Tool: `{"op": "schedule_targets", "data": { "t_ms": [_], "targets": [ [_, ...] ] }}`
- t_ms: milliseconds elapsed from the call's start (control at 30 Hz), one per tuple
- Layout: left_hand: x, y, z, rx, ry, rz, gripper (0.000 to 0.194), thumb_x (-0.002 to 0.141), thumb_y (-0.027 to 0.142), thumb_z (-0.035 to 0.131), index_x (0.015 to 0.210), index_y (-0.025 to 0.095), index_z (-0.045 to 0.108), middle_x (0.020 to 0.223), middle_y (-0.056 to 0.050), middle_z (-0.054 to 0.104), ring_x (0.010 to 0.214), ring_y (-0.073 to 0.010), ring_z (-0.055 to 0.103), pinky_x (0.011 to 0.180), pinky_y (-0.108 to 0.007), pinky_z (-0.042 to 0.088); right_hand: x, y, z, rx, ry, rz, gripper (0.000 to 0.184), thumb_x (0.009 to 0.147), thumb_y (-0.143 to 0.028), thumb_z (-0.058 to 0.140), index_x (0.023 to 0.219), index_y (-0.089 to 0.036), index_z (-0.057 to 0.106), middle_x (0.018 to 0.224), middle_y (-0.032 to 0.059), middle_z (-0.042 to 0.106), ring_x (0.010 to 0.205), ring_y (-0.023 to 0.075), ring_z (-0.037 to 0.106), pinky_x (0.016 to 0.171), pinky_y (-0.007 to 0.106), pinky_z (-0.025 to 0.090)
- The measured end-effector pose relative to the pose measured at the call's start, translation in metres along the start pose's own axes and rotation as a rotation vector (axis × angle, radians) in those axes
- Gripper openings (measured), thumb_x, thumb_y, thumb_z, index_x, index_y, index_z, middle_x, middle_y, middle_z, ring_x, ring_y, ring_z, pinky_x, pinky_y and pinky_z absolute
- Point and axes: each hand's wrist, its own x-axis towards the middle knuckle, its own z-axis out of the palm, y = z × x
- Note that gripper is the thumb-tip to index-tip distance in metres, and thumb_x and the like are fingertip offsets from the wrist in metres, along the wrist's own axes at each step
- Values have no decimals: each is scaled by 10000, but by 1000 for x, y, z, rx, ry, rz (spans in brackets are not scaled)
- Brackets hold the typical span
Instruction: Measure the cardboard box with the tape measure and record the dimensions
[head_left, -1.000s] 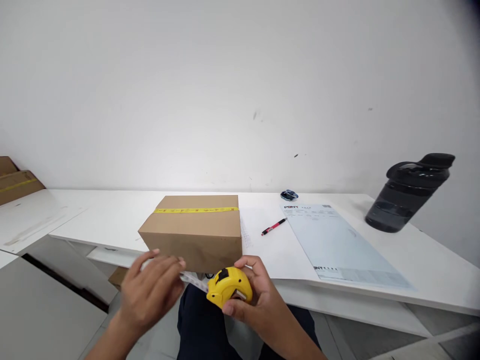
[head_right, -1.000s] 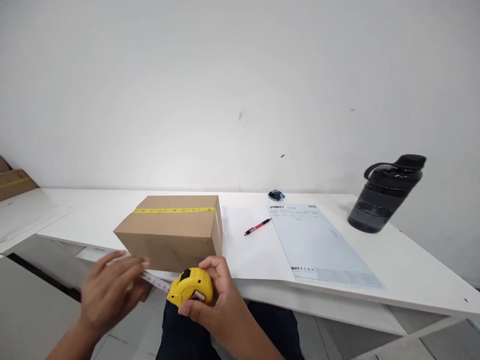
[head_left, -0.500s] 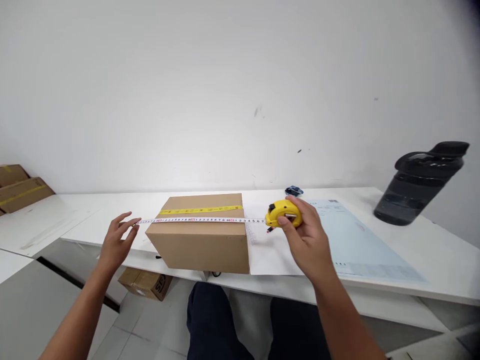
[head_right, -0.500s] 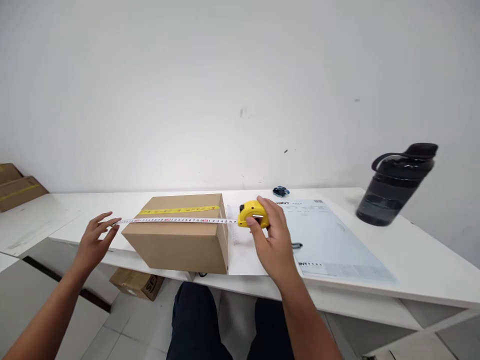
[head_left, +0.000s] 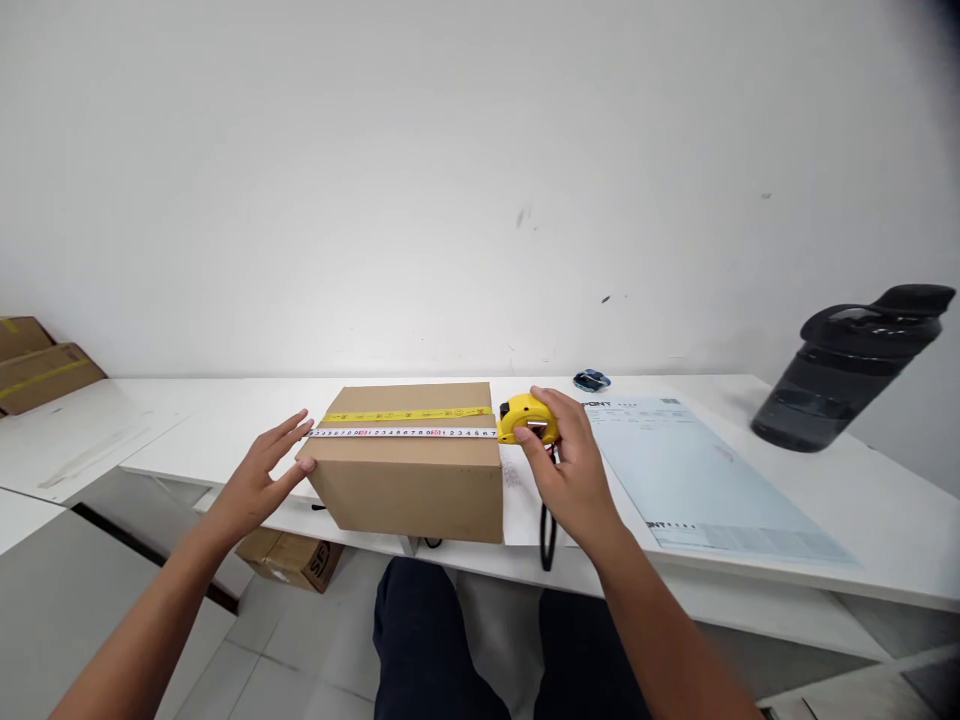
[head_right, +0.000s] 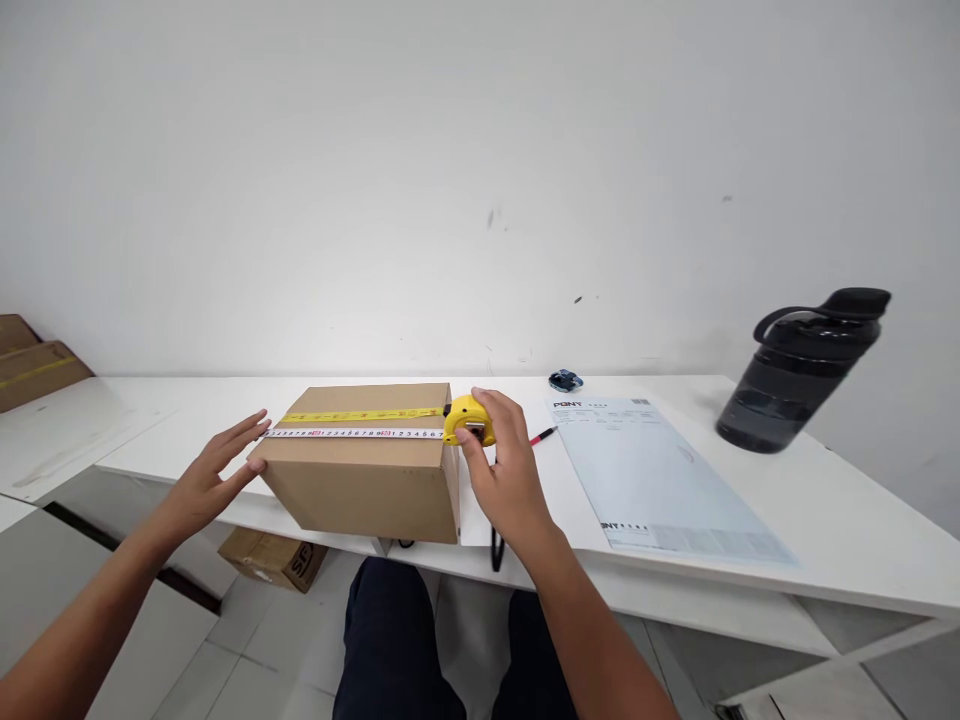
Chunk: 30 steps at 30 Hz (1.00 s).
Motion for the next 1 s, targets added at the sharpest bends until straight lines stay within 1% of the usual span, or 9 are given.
{"op": "schedule_targets", "data": {
  "t_ms": [133,267,367,500,567,700,800,900,1000],
  "targets": [
    [1,0,3,-46,121,-32,605,844,728,547,1250,296,663,1320,-56,668,1254,-288,591,1072,-449,500,-1,1,2,0,16,-16,407,970,-325,534,1371,-279,488,1347,116,550,1280,256,544,1029,487,510],
    [-4,6,3,61,197,42,544,878,686,537,1203,279,693,1218,-67,708,1159,-284,636,1011,-437,530,0,2,3,12,6,1,412,972,-327,531,1380,-288,482,1362,112,541,1287,253,543,1024,478,516],
    [-8,8,1,159,209,140,505,945,592,494,1286,257,656,1284,-90,684,1187,-288,622,1018,-454,516,-1,1,1,19,10,5,409,969,-318,547,1373,-293,495,1359,107,545,1275,247,552,1001,464,534],
    [-6,7,-4,235,108,280,503,1008,499,391,1434,275,535,1491,-67,541,1310,-297,557,1081,-492,466,-5,-6,-3,10,41,-53,412,955,-273,579,1362,-305,522,1320,93,577,1246,239,575,982,443,551],
    [-3,7,-8,234,80,308,485,1015,482,389,1432,284,537,1499,-50,531,1324,-283,553,1094,-477,463,-7,-12,-4,-2,61,-92,438,950,-243,587,1375,-324,520,1307,84,586,1238,238,586,983,440,552],
    [-2,8,-16,212,92,384,402,985,472,505,1316,286,636,1305,-42,694,1165,-245,660,966,-403,533,-10,-17,-5,-11,89,-158,510,945,-199,587,1419,-360,486,1309,76,582,1245,238,590,988,441,553],
    [-2,11,-25,343,220,475,225,968,372,579,1133,306,717,1110,-8,777,928,-221,719,876,-402,518,-9,-14,-7,-13,98,-159,516,947,-202,584,1427,-359,480,1305,82,580,1241,247,589,978,455,560],
    [14,21,-37,491,365,547,173,953,287,608,1084,293,721,1068,6,788,832,-206,706,870,-409,480,-8,-13,-13,-8,141,-133,499,939,-222,604,1413,-341,502,1286,94,581,1221,268,592,942,476,576],
    [58,48,-38,521,329,503,246,987,327,530,1157,292,703,1175,-5,757,885,-215,681,851,-400,457,-16,-27,-15,-30,275,-158,533,892,-214,682,1391,-326,537,1239,107,587,1188,298,595,933,511,570]
  ]
}}
